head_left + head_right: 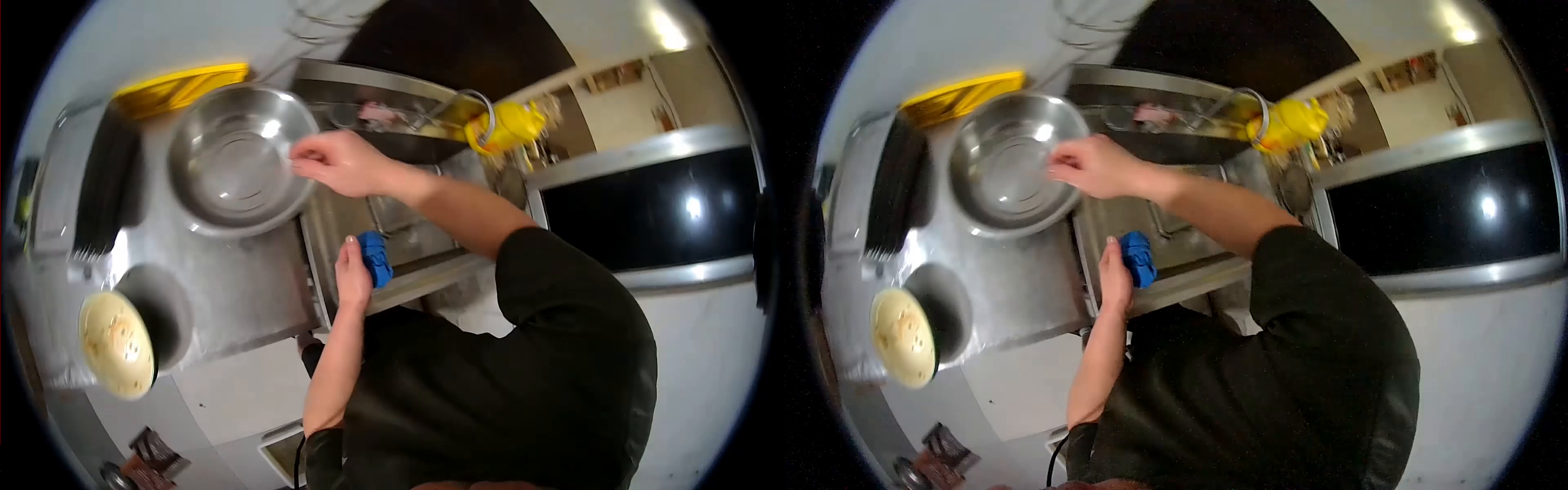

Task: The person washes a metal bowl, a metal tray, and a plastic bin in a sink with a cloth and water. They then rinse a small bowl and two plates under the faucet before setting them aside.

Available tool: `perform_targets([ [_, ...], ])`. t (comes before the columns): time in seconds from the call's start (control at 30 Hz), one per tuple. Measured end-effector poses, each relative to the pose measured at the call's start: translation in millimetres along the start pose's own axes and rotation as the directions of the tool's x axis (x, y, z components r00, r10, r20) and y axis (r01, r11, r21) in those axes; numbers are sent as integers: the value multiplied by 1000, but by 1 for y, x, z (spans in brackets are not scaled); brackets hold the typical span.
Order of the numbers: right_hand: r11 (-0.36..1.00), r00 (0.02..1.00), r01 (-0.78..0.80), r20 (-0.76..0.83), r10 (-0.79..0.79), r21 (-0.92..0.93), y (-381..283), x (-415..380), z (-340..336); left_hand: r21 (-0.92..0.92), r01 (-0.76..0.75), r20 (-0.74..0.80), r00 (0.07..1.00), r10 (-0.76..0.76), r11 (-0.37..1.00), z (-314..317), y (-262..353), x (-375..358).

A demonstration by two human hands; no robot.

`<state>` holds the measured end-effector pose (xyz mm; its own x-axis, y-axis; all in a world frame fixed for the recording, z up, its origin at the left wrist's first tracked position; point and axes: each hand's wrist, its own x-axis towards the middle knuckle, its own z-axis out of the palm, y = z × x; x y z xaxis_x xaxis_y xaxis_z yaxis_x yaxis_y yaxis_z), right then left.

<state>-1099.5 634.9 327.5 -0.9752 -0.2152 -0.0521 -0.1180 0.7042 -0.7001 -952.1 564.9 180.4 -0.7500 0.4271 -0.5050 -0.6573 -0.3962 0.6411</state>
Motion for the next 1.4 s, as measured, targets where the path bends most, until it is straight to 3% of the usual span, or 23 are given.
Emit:
perform_targets([
  [0.13,896,887,-419,-143,439,147,147,-150,-25,-21,216,51,975,-214,976,51,-29,19],
  [0.2,542,690,-662,140,710,518,164,-208,-22,20,272,11,962,-273,962,76,-57,34],
  [0.23,480,654,-710,230,721,515,177,-227,-17,-14,318,9,948,-318,948,91,-67,42],
  [0.3,235,574,-733,394,718,638,205,-253,-14,-75,412,-6,910,-414,908,121,-93,58],
  [0.37,111,661,-525,323,677,844,268,-273,14,55,455,-33,890,-454,889,141,-126,77],
  [0.4,102,676,-532,349,649,841,298,-279,15,140,423,-51,906,-420,895,144,-148,89],
  [0.47,89,703,-543,394,591,835,355,-290,13,271,455,-120,890,-439,848,152,-175,118],
  [0.57,640,722,-685,207,660,348,451,-308,4,827,251,-159,963,-219,502,110,-248,184],
  [0.6,689,736,-664,91,671,292,475,-313,-4,881,267,-222,962,-156,391,109,-252,199],
  [0.67,650,662,-726,-30,749,224,525,-322,-16,959,243,-236,970,-65,149,108,-250,226],
  [0.73,576,572,-803,-73,817,153,535,-315,-40,951,289,-295,954,46,108,101,-264,250],
  [0.77,539,530,-835,-105,842,110,541,-308,-51,946,308,-318,942,105,98,96,-273,263],
  [0.87,619,607,-775,-121,785,128,563,-308,-45,967,207,-221,972,86,145,53,-317,293],
  [0.93,553,581,-761,-20,813,339,595,-314,8,949,280,-287,957,33,148,70,-301,294],
  [0.97,619,639,-742,-5,769,259,593,-315,27,938,317,-320,947,4,144,75,-296,292],
  [1.0,681,694,-709,9,720,180,590,-314,44,941,232,-250,967,46,247,49,-318,297],
  [1.07,847,883,-405,95,461,-343,556,-299,52,877,356,-375,927,-3,324,57,-307,293],
  [1.13,842,835,-475,170,523,-257,536,-279,31,833,425,-438,898,-48,355,57,-299,295],
  [1.2,875,916,-367,38,398,-316,561,-282,39,820,455,-453,887,-92,347,52,-299,295],
  [1.23,859,916,-402,-130,380,-316,570,-274,31,835,421,-426,902,-69,354,45,-304,297],
  [1.27,844,888,-438,-294,353,-309,579,-265,24,849,387,-398,916,-46,359,40,-310,298],
  [1.33,769,776,-605,-369,511,-205,577,-228,9,905,333,-329,942,-60,265,47,-300,296],
  [1.4,728,703,-672,-424,571,-136,573,-197,18,868,305,-300,951,-75,391,24,-319,300],
])
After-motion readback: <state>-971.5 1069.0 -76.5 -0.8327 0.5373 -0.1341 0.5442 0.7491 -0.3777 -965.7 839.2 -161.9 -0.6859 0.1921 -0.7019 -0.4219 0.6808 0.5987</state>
